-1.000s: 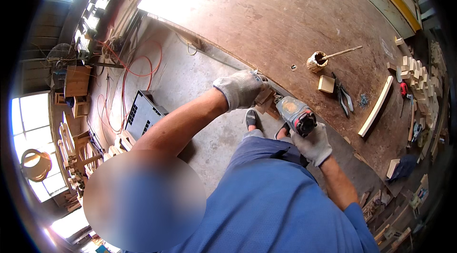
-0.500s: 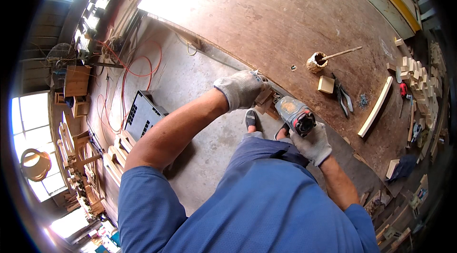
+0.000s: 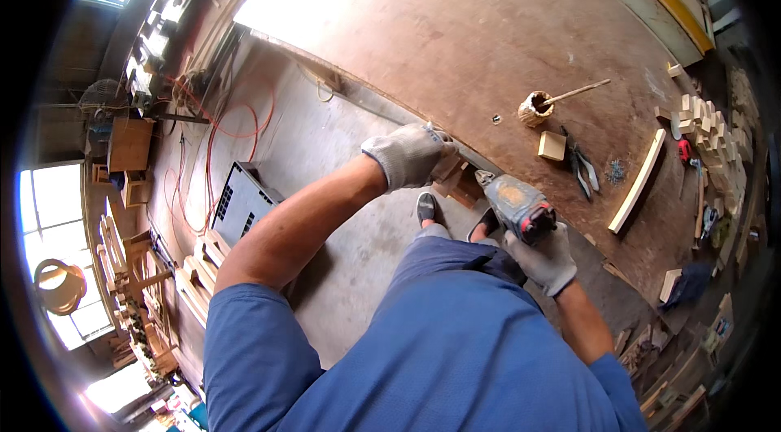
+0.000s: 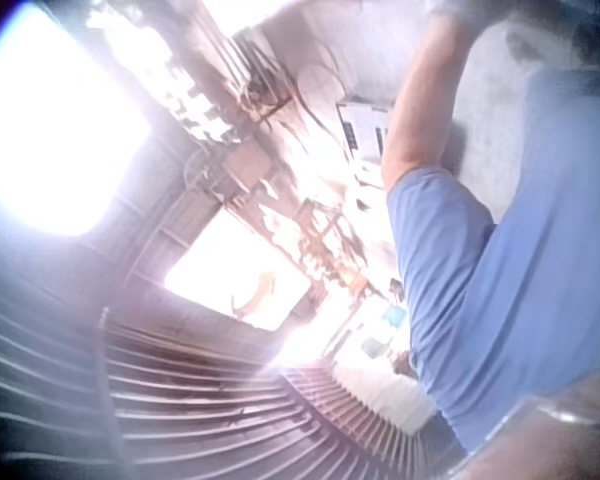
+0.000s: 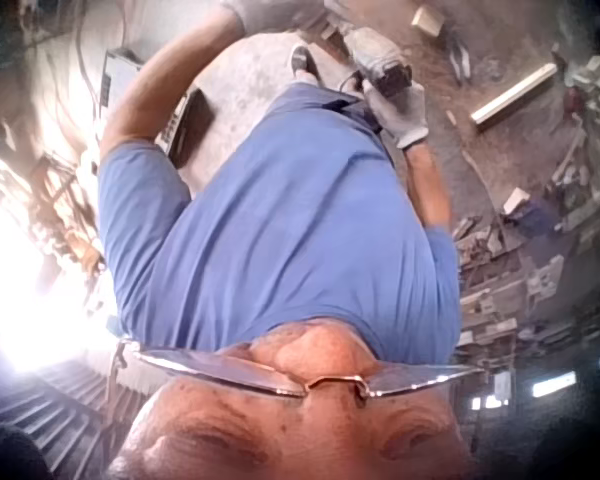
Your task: The person assembles small wooden boxes using a cordless drill and wood glue. They drill screws into wooden pieces, apply glue to edges, and join components together. The person then carries the assembled boxes to a nearby rack and places them among other finished pieces.
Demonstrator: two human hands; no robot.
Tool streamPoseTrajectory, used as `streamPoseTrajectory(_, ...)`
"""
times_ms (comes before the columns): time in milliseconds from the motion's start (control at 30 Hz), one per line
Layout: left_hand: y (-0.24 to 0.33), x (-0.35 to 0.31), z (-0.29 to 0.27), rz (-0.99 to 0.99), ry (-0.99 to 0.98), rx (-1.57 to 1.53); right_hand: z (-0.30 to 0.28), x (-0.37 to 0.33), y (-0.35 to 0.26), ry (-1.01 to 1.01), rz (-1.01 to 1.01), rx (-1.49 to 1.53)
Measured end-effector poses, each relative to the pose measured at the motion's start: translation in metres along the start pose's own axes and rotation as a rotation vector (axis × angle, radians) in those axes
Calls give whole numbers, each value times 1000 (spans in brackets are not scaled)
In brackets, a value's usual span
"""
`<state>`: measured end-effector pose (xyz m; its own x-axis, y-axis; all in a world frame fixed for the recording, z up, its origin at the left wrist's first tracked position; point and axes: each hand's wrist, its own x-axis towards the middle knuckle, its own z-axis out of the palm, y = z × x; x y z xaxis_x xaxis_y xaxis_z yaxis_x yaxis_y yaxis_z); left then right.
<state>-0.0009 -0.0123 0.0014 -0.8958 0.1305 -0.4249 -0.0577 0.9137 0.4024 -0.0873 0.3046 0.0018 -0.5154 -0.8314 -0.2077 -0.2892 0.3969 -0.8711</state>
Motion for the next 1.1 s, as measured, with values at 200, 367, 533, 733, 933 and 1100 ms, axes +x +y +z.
streamPoseTrajectory(200, -13, -7, 16, 192, 229, -140, -48, -34, 23, 223, 304, 14)
streamPoseTrajectory(367, 0, -19, 21, 63, 297, 11, -101, -35, 83, 455, 631, -56)
streamPoseTrajectory(533, -3, -29, 51, -46, 533, -160, -153, -15, 138, 406, 658, -258)
streamPoseTrajectory(733, 16, -50, 83, -407, 636, -290, -217, 20, 222, 471, 558, -561)
streamPoseTrajectory(933, 31, -60, 127, -689, 612, -721, -309, -7, 361, 619, 811, -737)
streamPoseTrajectory(1100, 49, -60, 152, -759, 681, -991, -301, -17, 353, 537, 919, -738)
